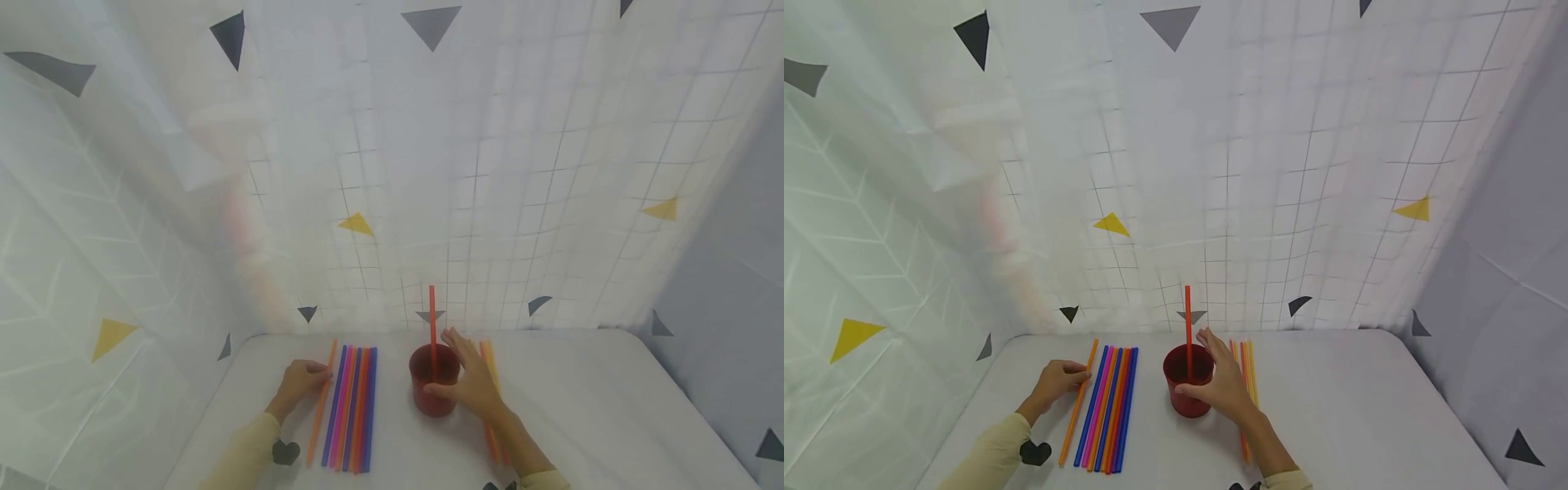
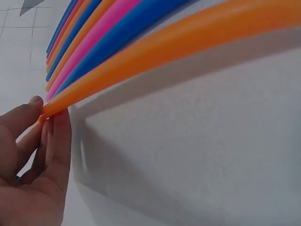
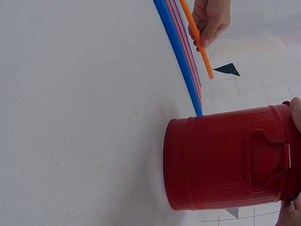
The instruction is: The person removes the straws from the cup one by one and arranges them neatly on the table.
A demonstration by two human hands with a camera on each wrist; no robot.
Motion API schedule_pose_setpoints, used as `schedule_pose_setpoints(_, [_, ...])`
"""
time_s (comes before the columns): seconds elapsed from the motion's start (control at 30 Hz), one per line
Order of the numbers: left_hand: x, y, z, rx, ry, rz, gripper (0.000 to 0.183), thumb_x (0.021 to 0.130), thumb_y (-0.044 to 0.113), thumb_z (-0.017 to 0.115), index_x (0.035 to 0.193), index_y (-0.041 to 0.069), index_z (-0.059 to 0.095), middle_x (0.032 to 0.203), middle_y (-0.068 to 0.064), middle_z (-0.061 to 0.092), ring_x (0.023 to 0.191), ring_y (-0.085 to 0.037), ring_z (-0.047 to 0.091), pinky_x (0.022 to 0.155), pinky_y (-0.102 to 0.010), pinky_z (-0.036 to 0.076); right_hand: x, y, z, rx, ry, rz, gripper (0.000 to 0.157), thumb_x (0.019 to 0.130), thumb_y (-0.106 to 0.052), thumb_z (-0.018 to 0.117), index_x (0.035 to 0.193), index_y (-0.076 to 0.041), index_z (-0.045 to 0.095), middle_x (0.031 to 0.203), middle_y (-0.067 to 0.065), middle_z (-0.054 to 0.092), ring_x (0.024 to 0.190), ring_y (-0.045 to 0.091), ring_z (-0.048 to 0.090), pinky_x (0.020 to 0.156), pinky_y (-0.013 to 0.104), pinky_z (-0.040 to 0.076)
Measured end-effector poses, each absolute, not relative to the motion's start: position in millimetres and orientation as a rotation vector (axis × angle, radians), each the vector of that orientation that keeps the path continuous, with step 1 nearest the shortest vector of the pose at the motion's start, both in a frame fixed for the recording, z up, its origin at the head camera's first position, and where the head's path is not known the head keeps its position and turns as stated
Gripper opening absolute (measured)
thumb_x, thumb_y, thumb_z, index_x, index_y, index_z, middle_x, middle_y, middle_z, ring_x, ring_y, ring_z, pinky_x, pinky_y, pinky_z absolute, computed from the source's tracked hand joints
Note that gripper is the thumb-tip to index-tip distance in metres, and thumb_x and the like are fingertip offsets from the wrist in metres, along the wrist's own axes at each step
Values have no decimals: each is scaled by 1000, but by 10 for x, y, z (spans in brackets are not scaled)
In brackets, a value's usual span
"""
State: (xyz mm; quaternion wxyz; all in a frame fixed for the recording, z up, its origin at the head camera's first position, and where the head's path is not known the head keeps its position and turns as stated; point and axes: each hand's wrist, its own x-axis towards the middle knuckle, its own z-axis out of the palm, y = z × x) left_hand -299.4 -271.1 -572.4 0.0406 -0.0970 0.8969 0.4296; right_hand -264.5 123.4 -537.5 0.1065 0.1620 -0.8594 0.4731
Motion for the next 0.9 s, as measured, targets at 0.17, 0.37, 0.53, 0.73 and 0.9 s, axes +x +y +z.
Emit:
schedule_pose_setpoints(0.17, [-3011, -2686, -5719, -326, 2760, 1282, 37, 81, 33, 78, 103, 4, 71, 103, -10, 70, 103, -31, 63, 88, -48, 52, -2648, 1229, -5381, 450, -2538, 1391, 112, 59, -61, 86, 152, -35, 29, 152, -12, 37, 139, 16, 32, 98, 55, 46])
schedule_pose_setpoints(0.37, [-3060, -2684, -5741, -370, 2743, 1241, 36, 79, 34, 78, 100, 5, 72, 98, -8, 70, 99, -29, 64, 86, -47, 52, -2664, 1235, -5392, 465, -2523, 1384, 114, 59, -61, 85, 153, -31, 28, 150, -9, 41, 138, 16, 34, 101, 54, 44])
schedule_pose_setpoints(0.53, [-3060, -2684, -5759, -351, 2727, 1264, 32, 81, 33, 77, 96, 6, 73, 86, -3, 70, 83, -20, 65, 78, -39, 54, -2657, 1237, -5391, 473, -2509, 1391, 114, 59, -62, 85, 153, -30, 28, 149, -9, 43, 137, 16, 35, 101, 54, 44])
schedule_pose_setpoints(0.73, [-3012, -2648, -5698, -353, 2689, 1348, 30, 89, 34, 69, 94, 5, 72, 72, -2, 68, 67, -16, 65, 69, -34, 54, -2654, 1226, -5384, 466, -2513, 1400, 114, 59, -61, 86, 152, -32, 28, 149, -6, 43, 137, 15, 34, 100, 54, 45])
schedule_pose_setpoints(0.9, [-3005, -2626, -5656, -341, 2719, 1338, 30, 91, 34, 67, 95, 5, 72, 74, -1, 68, 69, -15, 65, 68, -32, 54, -2647, 1223, -5381, 457, -2514, 1434, 113, 60, -59, 87, 153, -34, 27, 149, -9, 42, 137, 16, 34, 97, 54, 47])
